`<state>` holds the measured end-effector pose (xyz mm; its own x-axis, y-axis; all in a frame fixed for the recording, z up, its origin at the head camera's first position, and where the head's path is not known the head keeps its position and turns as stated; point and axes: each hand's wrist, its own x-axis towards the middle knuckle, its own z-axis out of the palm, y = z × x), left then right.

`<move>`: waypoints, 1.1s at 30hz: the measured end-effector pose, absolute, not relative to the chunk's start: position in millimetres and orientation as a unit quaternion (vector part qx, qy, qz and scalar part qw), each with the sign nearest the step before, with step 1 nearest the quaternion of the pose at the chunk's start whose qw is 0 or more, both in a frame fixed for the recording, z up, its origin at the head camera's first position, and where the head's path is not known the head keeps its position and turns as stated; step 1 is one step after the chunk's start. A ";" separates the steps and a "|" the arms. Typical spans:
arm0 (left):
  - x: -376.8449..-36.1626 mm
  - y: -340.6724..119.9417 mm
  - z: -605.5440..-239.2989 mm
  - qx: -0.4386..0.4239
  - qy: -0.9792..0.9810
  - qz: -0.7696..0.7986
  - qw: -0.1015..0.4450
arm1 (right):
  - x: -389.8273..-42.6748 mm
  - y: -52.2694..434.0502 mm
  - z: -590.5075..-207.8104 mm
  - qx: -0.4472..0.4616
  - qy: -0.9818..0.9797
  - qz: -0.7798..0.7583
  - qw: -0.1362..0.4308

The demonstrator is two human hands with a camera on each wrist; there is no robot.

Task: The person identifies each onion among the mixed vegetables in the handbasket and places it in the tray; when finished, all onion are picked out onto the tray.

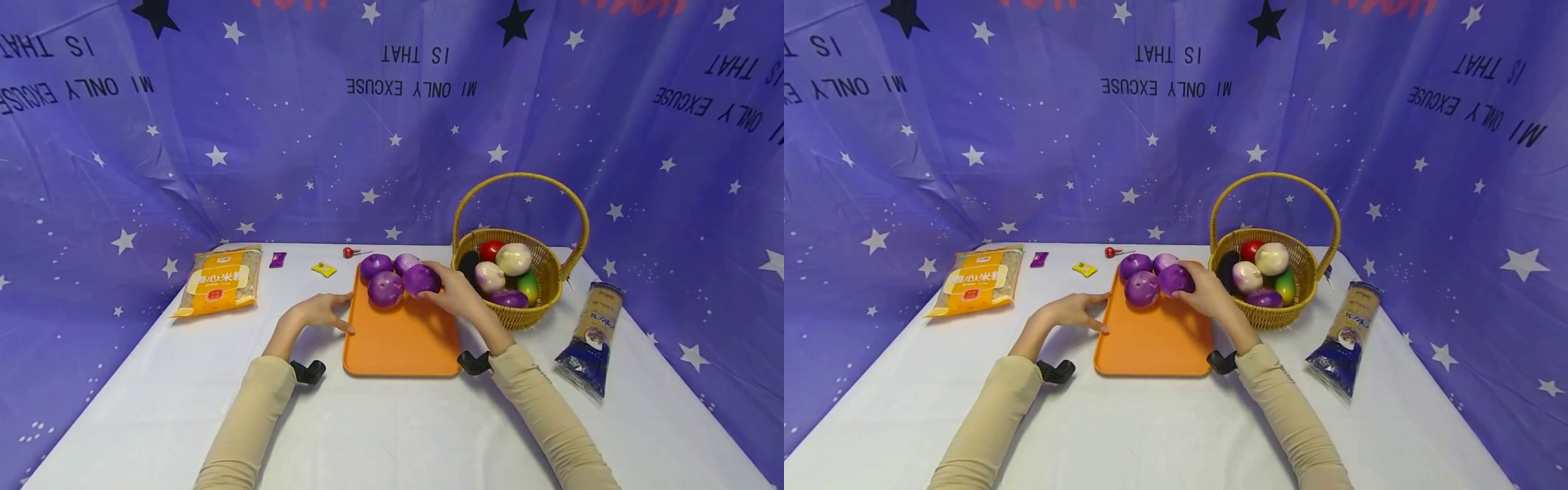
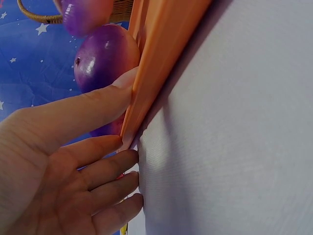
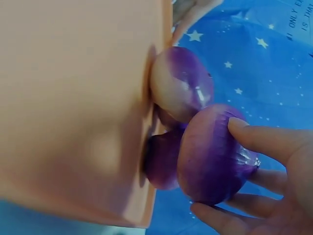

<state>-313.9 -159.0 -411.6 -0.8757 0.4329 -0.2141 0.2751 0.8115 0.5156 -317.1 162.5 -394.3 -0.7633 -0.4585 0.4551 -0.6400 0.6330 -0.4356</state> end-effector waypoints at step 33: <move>-312.0 -157.8 -409.4 0.195 0.938 0.237 0.160 | -299.3 183.4 -353.2 0.286 -0.917 0.268 0.072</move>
<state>-312.0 -157.8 -409.4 -0.8729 0.4418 -0.2070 0.2901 0.8112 0.5078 -299.3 183.4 -353.2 -0.8266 -0.4852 0.2851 -0.5624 0.6929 -0.4512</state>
